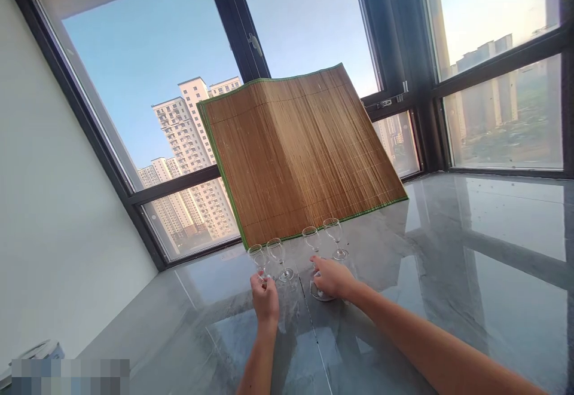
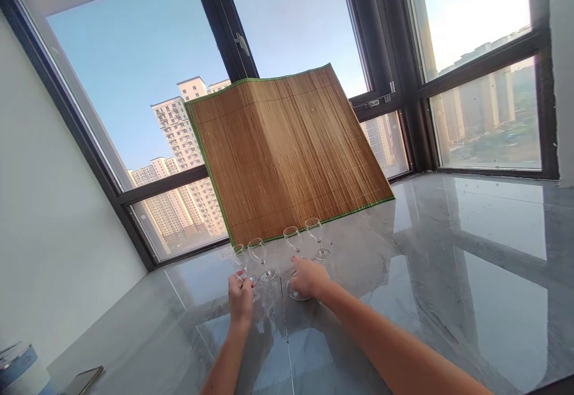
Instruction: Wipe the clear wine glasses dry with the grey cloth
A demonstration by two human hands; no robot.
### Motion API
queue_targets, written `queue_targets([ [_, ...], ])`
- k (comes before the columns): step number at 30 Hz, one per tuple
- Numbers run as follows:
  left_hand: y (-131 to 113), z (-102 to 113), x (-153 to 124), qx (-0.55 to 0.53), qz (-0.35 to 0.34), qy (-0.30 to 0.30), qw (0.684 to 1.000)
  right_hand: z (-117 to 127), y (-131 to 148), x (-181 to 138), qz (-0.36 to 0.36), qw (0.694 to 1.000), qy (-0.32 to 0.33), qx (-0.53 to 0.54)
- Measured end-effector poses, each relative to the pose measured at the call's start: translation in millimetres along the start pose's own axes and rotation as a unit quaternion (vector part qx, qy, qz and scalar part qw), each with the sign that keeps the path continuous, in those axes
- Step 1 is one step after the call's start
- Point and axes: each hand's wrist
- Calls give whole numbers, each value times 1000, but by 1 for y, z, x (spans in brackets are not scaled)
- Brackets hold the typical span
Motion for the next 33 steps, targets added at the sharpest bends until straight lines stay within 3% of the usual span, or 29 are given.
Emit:
queue_targets([
  [3, 1, -1, -3, 5, -8, 28, 1000, 1, 1, 0, 4, 1000, 10, -22],
  [8, 0, -1, -3, 35, -14, 17, 999, 1, -1, 3, 2, 999, 18, -29],
  [14, -1, -4, -10, 123, -127, 8, 984, 8, 3, 1, 41, 999, -7, 3],
  [17, -3, -2, -12, 169, -171, -37, 970, 15, 18, -8, 120, 989, -59, 62],
  [20, -7, 0, -16, 237, -231, -55, 942, 18, 39, -22, 210, 958, -128, 146],
  [25, -15, -4, -29, 283, -351, 64, 891, 15, 53, -35, 327, 912, -205, 138],
  [29, -16, -11, -36, 265, -409, 99, 868, 20, 45, -28, 316, 900, -287, 92],
  [33, -17, -10, -37, 249, -400, 94, 877, 31, 35, -20, 247, 910, -327, 70],
])
Point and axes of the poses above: each hand's wrist, its own x-axis towards the middle knuckle, its own z-axis out of the back of the hand, y = z × x, and after that the axes turned 4 degrees about -y, right-handed
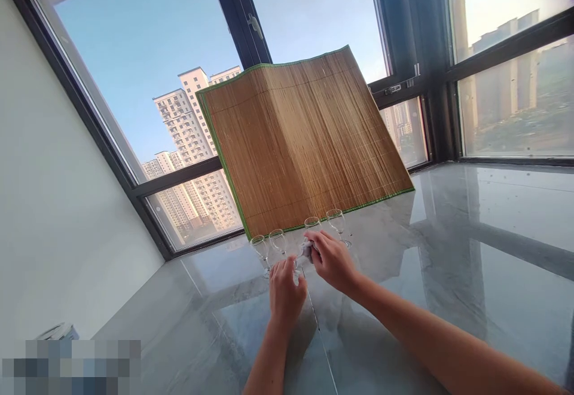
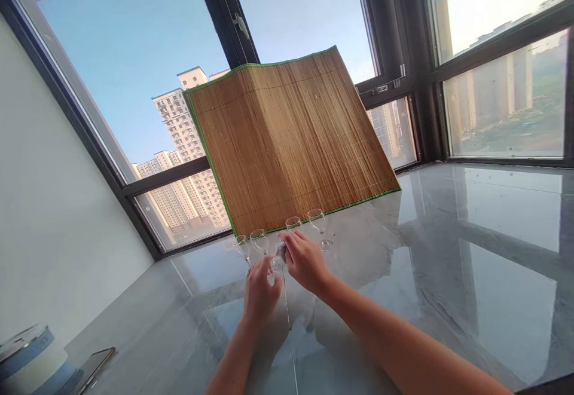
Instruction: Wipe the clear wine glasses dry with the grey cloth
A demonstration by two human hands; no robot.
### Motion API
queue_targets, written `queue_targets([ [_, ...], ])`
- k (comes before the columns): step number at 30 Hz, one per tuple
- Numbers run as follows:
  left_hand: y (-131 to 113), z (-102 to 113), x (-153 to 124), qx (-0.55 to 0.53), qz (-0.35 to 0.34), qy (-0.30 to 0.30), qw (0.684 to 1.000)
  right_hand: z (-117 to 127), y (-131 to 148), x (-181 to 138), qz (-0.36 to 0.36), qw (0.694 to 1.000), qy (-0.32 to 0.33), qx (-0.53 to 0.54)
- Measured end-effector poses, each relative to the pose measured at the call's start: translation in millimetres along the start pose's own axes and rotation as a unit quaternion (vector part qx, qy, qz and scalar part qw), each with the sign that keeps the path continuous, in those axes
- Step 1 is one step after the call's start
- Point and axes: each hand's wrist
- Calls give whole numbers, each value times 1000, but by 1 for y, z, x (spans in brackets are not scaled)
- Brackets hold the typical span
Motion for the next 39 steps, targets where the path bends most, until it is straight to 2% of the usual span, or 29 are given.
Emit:
queue_targets([
  [3, 2, 3, 2, -14, 32, -21, 999, -1, -5, 2, -54, 998, 20, 3],
  [7, 7, 3, 2, -13, 47, -26, 998, -12, -6, -2, -135, 985, 51, 98],
  [12, 11, 2, 1, 3, 45, -17, 999, -19, -5, -1, -213, 930, 107, 280],
  [14, 11, 3, 1, 7, 44, -17, 999, -15, -3, 1, -234, 912, 118, 315],
  [16, 11, 5, 2, 14, 46, -19, 999, -8, -1, 3, -213, 920, 138, 298],
  [20, 12, 7, 3, 29, 56, -23, 998, 2, 0, 3, -111, 960, 176, 185],
  [25, 11, 7, 2, 56, 46, -5, 997, 4, -4, 1, -72, 956, 252, 131],
  [30, 10, 7, 2, 73, 43, -14, 996, 5, -11, 1, -93, 965, 234, 66],
  [35, 12, 5, 1, 64, 34, 11, 997, -4, -11, -1, -125, 962, 202, 136],
  [37, 11, 4, 0, 47, 33, 16, 998, -5, -8, 1, -175, 944, 192, 202],
  [39, 10, 4, 0, 21, 37, 8, 999, -3, -5, 4, -261, 900, 182, 296],
])
Point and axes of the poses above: each hand's wrist, its own x-axis towards the middle knuckle, its own z-axis out of the back of the hand, y = z × x, and after that the axes turned 4 degrees about -y, right-handed
